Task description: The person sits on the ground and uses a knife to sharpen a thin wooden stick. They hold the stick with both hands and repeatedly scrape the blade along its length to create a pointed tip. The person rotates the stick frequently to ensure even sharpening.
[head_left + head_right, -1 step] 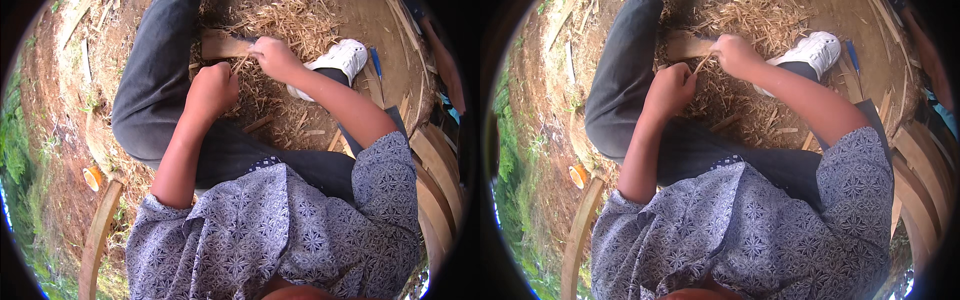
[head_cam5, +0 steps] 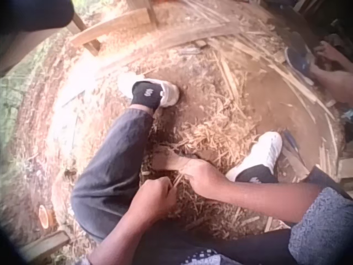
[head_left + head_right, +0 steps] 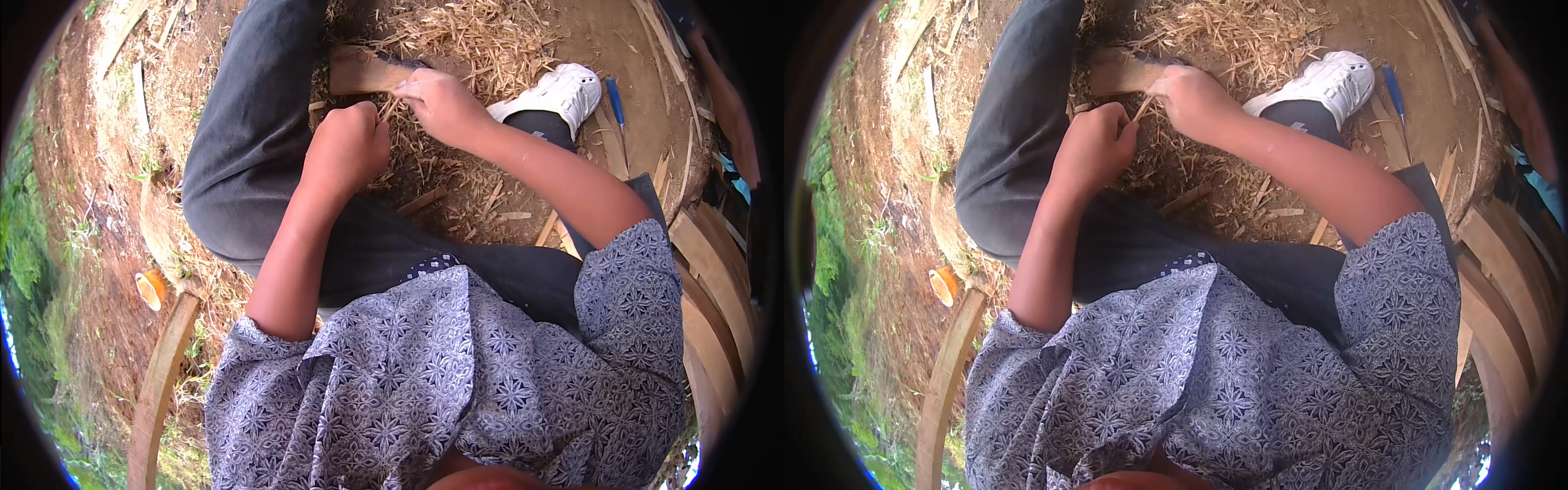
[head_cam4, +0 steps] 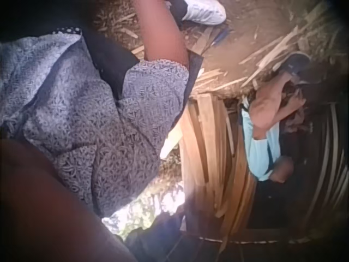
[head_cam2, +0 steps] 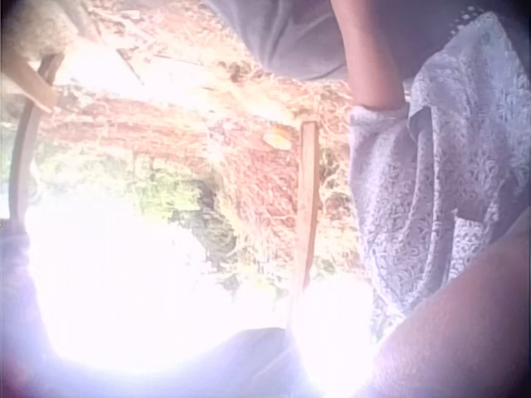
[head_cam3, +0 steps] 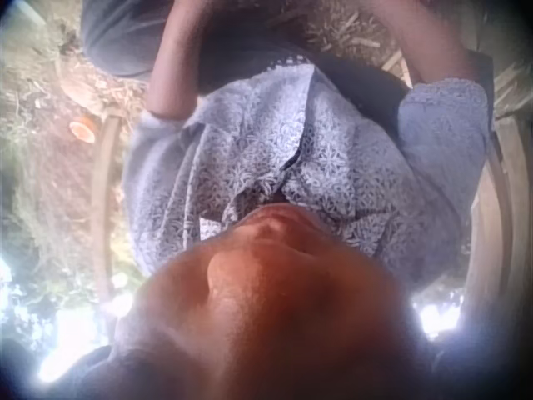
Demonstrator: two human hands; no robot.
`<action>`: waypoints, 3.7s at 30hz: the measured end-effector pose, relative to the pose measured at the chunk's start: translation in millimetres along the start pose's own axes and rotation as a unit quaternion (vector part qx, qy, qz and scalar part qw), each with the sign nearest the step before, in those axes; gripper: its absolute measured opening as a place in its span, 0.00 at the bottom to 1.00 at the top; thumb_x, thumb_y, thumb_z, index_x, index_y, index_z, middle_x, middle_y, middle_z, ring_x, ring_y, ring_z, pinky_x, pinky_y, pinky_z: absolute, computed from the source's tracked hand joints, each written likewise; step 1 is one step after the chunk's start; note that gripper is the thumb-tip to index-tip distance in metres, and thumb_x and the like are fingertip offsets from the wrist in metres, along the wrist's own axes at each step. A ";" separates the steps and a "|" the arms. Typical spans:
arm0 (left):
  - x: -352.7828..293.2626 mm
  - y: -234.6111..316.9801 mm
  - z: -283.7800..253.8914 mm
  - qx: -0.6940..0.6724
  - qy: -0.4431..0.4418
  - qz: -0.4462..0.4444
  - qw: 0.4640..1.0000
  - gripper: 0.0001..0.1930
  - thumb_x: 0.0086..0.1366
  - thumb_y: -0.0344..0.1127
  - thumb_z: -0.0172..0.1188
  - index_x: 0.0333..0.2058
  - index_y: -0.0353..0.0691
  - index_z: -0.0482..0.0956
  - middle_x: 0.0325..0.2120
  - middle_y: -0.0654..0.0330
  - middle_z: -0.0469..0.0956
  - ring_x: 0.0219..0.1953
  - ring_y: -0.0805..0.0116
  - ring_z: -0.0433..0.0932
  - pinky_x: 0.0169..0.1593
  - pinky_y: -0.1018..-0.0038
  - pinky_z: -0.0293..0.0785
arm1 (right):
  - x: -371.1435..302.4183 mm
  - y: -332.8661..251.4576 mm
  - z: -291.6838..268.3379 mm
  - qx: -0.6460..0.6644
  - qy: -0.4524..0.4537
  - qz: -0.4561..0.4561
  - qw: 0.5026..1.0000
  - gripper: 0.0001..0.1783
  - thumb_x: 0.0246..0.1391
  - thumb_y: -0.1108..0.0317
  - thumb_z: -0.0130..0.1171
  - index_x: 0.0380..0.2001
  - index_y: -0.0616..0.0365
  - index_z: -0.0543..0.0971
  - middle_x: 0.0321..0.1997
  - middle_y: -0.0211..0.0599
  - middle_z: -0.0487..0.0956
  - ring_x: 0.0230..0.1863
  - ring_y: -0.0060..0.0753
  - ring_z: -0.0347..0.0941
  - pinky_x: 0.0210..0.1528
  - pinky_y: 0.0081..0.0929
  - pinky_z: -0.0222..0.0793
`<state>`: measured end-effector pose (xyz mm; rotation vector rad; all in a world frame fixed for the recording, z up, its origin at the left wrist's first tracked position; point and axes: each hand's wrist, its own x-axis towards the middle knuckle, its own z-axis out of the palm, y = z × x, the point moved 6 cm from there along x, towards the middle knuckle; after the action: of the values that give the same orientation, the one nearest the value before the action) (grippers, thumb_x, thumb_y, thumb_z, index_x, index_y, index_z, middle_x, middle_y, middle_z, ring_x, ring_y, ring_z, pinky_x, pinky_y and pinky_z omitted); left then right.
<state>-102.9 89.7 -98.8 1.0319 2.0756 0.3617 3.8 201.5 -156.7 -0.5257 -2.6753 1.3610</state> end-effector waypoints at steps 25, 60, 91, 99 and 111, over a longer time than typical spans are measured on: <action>-10.9 -0.9 -13.8 0.000 0.006 0.000 1.000 0.11 0.64 0.35 0.62 0.29 0.31 0.81 0.25 0.41 0.81 0.32 0.40 0.82 0.39 0.54 0.77 | 10.0 50.7 -50.9 -0.013 0.006 0.177 0.984 0.17 0.66 0.62 0.54 0.52 0.55 0.84 0.39 0.42 0.86 0.35 0.35 0.84 0.41 0.33 0.80; -4.8 -16.0 -6.3 0.001 0.007 -0.004 1.000 0.11 0.63 0.35 0.62 0.28 0.32 0.80 0.23 0.42 0.80 0.30 0.42 0.82 0.38 0.55 0.77 | 14.4 4.9 7.3 0.020 -0.011 0.022 0.999 0.10 0.61 0.74 0.61 0.43 0.60 0.87 0.41 0.43 0.83 0.45 0.46 0.81 0.49 0.37 0.76; -44.7 -10.6 -48.3 -0.438 0.013 0.011 0.899 0.17 0.72 0.30 0.61 0.57 0.31 0.76 0.47 0.54 0.83 0.41 0.74 0.82 0.47 0.74 0.80 | 1.5 11.8 23.0 0.125 0.022 0.055 0.990 0.10 0.58 0.68 0.65 0.40 0.63 0.84 0.35 0.44 0.83 0.38 0.44 0.80 0.44 0.36 0.75; -26.9 12.6 -73.4 -0.174 0.273 0.184 0.928 0.06 0.67 0.21 0.64 0.41 0.35 0.85 0.34 0.55 0.84 0.34 0.68 0.82 0.39 0.74 0.77 | 12.7 12.0 3.6 0.111 0.094 0.086 0.986 0.13 0.60 0.67 0.63 0.45 0.61 0.85 0.38 0.43 0.83 0.37 0.36 0.80 0.43 0.33 0.75; -24.2 -2.2 -61.6 -0.172 0.316 0.144 0.922 0.04 0.64 0.24 0.69 0.37 0.33 0.85 0.32 0.53 0.85 0.31 0.67 0.86 0.35 0.75 0.79 | 1.3 -50.0 7.9 0.159 0.202 0.072 0.964 0.19 0.65 0.66 0.59 0.58 0.57 0.81 0.52 0.47 0.85 0.52 0.43 0.83 0.55 0.33 0.76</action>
<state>-141.2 74.7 -46.9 1.0923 2.2760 1.3077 -12.2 168.7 -121.6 -0.8645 -2.0815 1.4900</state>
